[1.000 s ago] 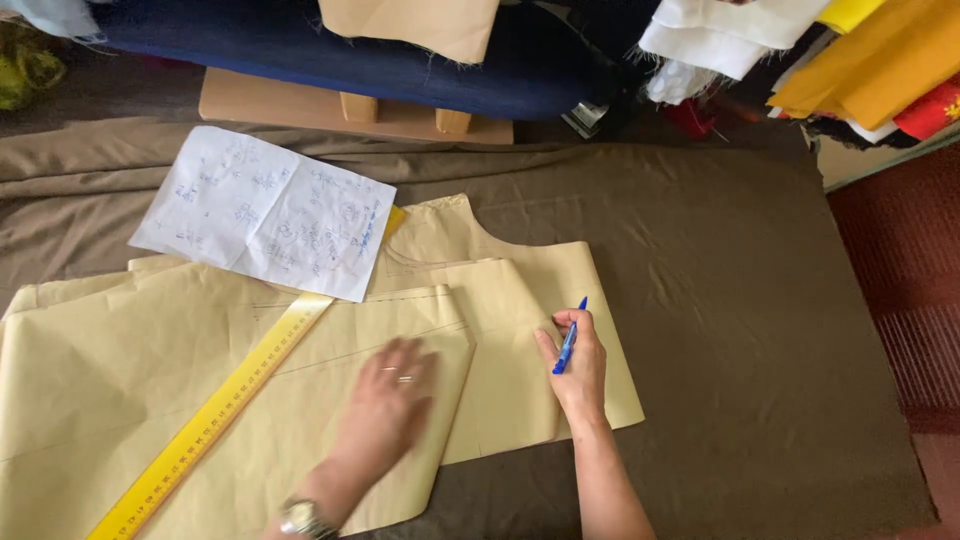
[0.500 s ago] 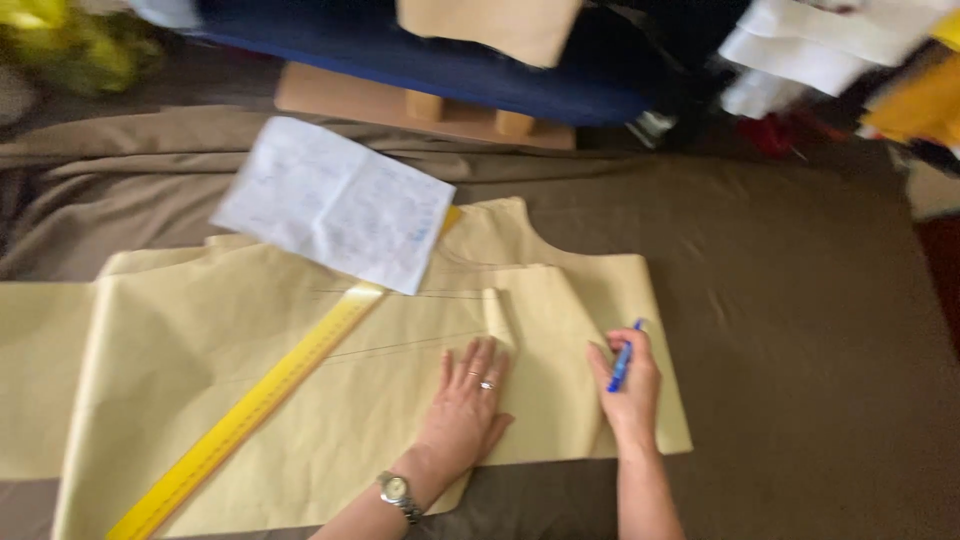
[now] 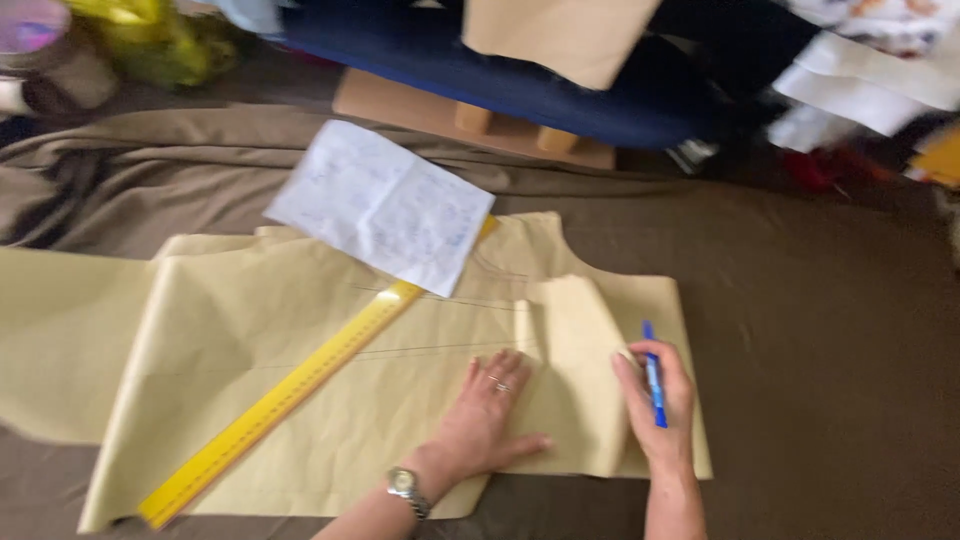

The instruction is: The person writes notes on a piece of paper while holding a pen, then uses a yellow ruler to measure and mark lines on a large sheet of beige pattern paper. They repeatedly refer to the notes and adjust the ruler to draw straight lines on the pattern.

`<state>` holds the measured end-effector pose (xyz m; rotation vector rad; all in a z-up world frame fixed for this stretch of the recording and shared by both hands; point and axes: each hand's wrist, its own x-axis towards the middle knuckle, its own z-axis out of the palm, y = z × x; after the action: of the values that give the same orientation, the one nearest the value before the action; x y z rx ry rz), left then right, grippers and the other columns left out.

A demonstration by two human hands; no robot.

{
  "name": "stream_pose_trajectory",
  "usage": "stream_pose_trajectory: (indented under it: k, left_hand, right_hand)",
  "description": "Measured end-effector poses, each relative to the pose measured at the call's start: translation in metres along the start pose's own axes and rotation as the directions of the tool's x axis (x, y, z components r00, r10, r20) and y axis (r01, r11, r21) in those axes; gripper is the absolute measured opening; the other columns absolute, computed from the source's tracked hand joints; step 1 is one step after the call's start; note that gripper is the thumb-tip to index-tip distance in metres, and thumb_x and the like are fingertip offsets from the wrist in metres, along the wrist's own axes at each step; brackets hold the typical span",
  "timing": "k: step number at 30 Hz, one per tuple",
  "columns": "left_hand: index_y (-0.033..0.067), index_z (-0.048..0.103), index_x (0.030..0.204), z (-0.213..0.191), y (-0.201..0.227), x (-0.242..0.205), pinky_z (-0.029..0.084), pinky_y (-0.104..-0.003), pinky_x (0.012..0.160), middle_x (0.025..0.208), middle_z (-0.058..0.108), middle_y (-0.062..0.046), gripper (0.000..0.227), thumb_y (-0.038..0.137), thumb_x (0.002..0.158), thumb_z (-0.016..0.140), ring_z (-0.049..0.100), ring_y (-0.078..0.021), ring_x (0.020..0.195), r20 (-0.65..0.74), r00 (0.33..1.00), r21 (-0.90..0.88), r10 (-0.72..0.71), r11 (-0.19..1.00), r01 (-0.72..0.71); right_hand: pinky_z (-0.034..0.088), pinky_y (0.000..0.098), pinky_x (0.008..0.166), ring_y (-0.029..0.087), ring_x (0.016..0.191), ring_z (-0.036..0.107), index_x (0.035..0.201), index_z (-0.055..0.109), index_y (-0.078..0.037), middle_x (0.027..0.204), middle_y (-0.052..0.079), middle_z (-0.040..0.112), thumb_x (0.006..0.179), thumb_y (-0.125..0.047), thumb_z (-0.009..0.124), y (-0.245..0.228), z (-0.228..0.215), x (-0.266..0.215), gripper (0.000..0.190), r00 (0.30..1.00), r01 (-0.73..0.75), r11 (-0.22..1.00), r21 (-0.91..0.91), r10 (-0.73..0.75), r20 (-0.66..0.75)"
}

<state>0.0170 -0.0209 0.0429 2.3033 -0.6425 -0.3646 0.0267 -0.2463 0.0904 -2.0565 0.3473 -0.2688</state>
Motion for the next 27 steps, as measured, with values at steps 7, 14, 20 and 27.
stream_pose_trajectory:
  k: [7,14,20,27]
  left_hand:
    - [0.0021,0.042,0.137,-0.019,0.005,-0.001,0.015,-0.052,0.112,0.138,0.049,-0.018,0.076,0.054,0.084,0.063,0.032,-0.0344,0.137,-0.129,0.99,-0.249,0.05,0.965,-0.081]
    - [0.0021,0.061,0.112,-0.057,0.036,0.006,0.034,-0.04,0.093,0.101,0.072,-0.015,0.067,0.06,0.081,0.044,0.07,-0.0266,0.1,0.106,0.967,-0.613,-0.231,0.75,0.247]
    - [0.0051,0.057,0.11,-0.047,0.008,0.008,0.053,-0.025,0.069,0.081,0.07,-0.003,0.034,0.03,0.087,0.063,0.064,-0.0122,0.076,0.019,0.875,-0.7,-0.485,0.618,0.358]
    - [0.0034,0.052,0.113,-0.028,-0.033,0.003,0.05,-0.031,0.071,0.081,0.066,-0.011,0.036,0.0,0.077,0.055,0.06,-0.0195,0.073,-0.077,0.757,-0.92,-0.649,0.338,0.196]
  right_hand:
    - [0.038,0.0248,0.048,0.009,0.051,0.049,0.099,0.061,-0.017,0.063,-0.002,0.055,0.081,-0.025,0.069,-0.049,-0.017,-0.01,0.022,0.964,-0.103,0.99,-0.094,0.123,0.236]
    - [0.049,0.0405,0.094,0.025,0.105,0.065,0.111,0.055,-0.012,0.117,0.009,0.061,0.082,-0.02,0.073,-0.052,0.013,-0.031,0.035,0.608,0.309,0.929,0.202,-0.356,0.709]
    - [0.044,0.0295,0.082,0.021,0.093,0.06,0.104,0.056,-0.015,0.103,0.005,0.061,0.085,-0.035,0.069,-0.058,0.018,-0.043,0.031,0.598,0.269,0.958,0.103,-0.25,0.762]
    - [0.048,0.0463,0.104,0.029,0.121,0.06,0.102,0.061,-0.008,0.117,0.015,0.066,0.098,-0.023,0.047,-0.042,0.02,-0.036,0.021,0.829,0.132,0.938,0.321,-0.282,0.484]
